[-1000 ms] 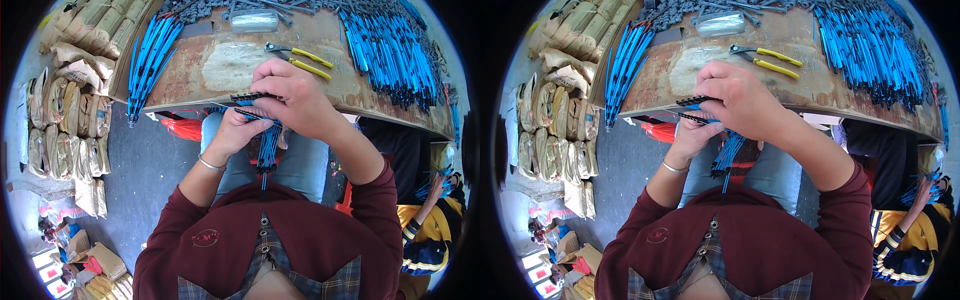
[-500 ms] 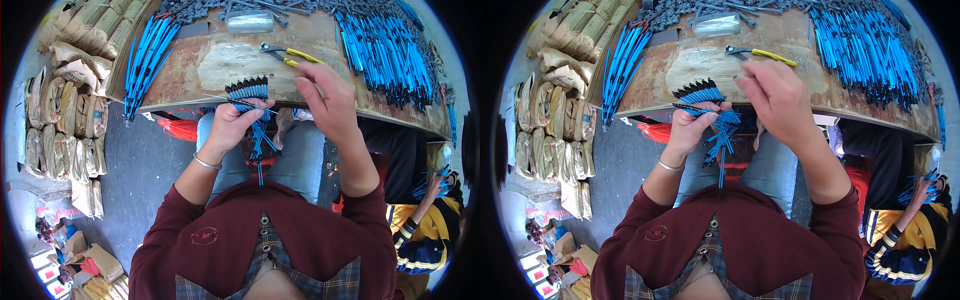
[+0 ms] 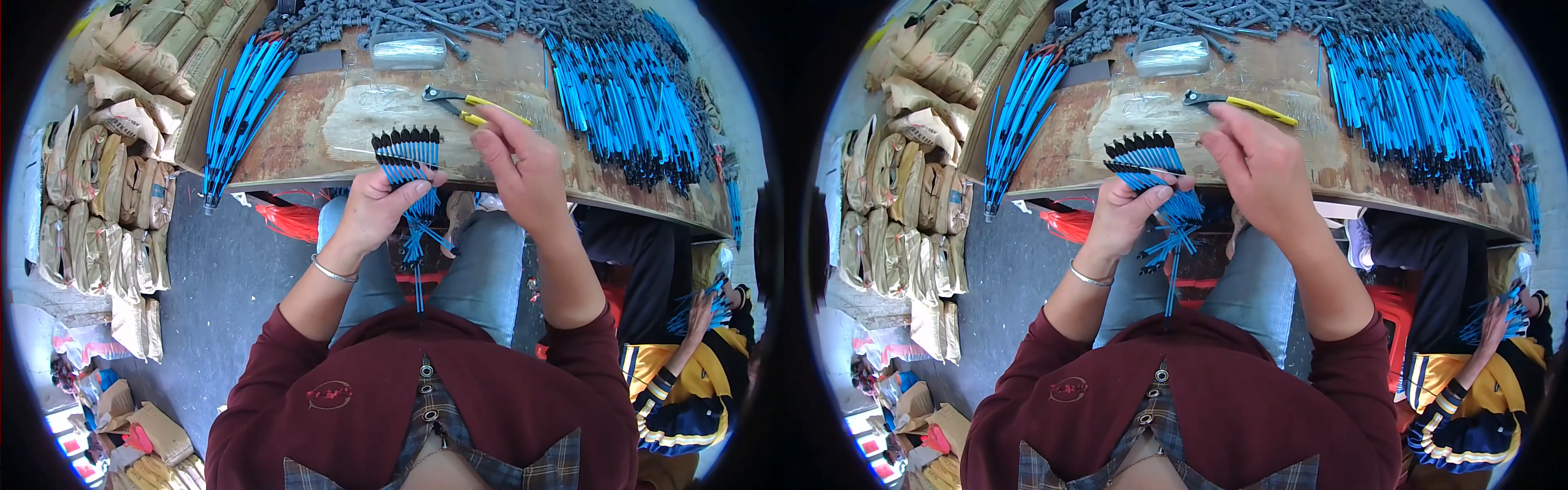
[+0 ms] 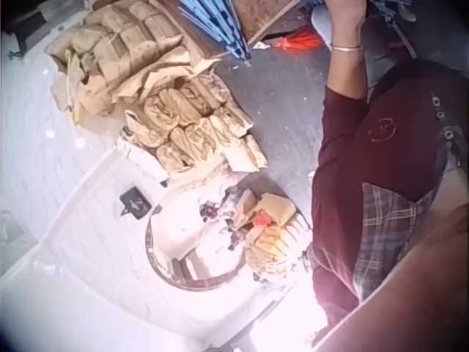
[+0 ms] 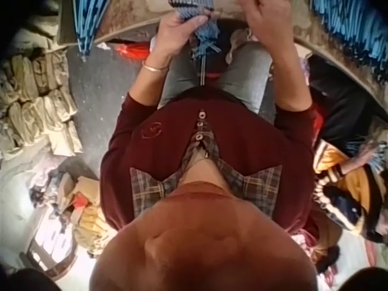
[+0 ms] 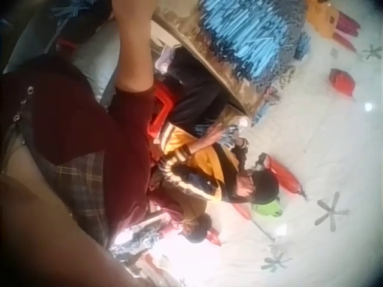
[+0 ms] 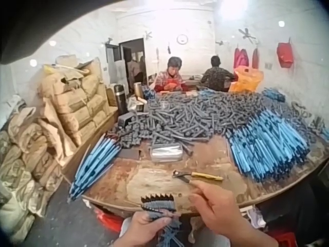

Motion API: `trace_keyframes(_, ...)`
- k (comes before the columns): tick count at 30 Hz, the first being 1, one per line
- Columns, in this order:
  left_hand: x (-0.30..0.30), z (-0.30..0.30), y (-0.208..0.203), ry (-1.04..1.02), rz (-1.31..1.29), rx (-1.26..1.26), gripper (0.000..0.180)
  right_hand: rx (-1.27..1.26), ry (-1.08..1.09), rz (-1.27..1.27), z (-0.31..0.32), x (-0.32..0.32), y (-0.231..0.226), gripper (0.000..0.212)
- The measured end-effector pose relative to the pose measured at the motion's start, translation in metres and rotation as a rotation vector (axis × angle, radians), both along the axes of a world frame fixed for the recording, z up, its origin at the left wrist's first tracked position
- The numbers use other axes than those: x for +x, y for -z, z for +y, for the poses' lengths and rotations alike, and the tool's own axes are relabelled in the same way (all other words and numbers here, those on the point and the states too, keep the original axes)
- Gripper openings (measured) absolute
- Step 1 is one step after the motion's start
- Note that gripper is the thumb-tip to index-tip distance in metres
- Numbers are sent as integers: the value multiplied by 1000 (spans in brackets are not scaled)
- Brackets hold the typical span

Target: The person threads wire through umbrella ribs, mounts the ribs onto a central plastic hub, tightens and cuts the wire using pliers, and spreads open the assembled umbrella frame by hand.

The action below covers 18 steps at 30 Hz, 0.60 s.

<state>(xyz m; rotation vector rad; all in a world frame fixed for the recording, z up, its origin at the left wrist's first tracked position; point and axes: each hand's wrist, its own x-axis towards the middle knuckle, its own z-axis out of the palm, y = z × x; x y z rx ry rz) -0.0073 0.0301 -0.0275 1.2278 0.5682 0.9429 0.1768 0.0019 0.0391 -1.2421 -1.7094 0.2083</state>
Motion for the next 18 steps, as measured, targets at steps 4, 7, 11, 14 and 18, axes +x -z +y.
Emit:
trace_keyframes(4,2,2,-3,-14,-3,-3,15,-96,-37,156,4,1,1,13)
trace_keyframes(7,3,3,-5,-10,-5,2,15,-46,-39,61,10,-1,3,17)
trace_keyframes(11,5,3,-6,-13,-29,-47,14,-72,-28,19,12,-4,1,19)
trace_keyframes(14,6,4,-7,-28,-74,-125,13,-124,26,277,12,-4,2,18)
trace_keyframes(18,7,6,-10,-81,-11,-141,13,-94,-186,488,2,-15,8,14)
